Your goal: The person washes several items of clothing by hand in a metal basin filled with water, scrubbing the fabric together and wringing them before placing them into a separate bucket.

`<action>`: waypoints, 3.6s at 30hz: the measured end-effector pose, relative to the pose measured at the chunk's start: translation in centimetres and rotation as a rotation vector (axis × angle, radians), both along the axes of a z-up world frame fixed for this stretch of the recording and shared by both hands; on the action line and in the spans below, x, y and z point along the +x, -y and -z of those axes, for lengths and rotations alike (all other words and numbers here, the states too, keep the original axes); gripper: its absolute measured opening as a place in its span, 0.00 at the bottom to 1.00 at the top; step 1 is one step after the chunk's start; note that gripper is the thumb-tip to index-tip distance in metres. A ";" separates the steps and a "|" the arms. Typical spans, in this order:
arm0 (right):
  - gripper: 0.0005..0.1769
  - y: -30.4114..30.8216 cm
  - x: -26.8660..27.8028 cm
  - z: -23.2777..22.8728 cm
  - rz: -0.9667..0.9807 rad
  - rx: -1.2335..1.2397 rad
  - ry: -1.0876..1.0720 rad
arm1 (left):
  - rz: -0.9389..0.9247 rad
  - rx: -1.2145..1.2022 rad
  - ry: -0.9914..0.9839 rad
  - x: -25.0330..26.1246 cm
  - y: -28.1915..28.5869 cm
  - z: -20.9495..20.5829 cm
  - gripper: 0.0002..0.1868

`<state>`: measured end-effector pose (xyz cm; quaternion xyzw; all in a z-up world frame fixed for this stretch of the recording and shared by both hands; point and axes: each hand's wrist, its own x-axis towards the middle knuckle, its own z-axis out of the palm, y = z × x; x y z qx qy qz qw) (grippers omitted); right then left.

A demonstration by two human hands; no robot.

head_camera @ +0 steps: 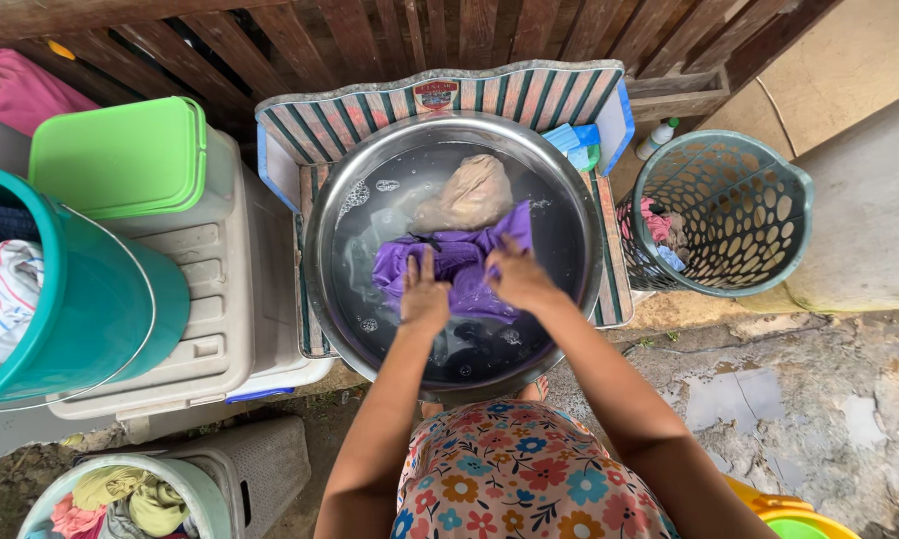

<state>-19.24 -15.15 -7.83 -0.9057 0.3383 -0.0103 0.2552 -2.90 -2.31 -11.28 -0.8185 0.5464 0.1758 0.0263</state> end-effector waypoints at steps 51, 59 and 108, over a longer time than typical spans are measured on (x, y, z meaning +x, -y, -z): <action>0.31 -2.0 4.0 14.5 0.032 0.037 -0.328 | -0.218 -0.206 -0.711 0.0 -2.3 -2.4 0.63; 0.32 1.9 1.7 10.3 0.187 0.266 0.087 | -0.207 -0.485 -0.823 -1.6 -3.1 -5.0 0.66; 0.22 -3.9 4.7 4.9 0.723 1.240 1.593 | -0.956 -0.433 -1.623 2.1 -4.4 -1.9 0.49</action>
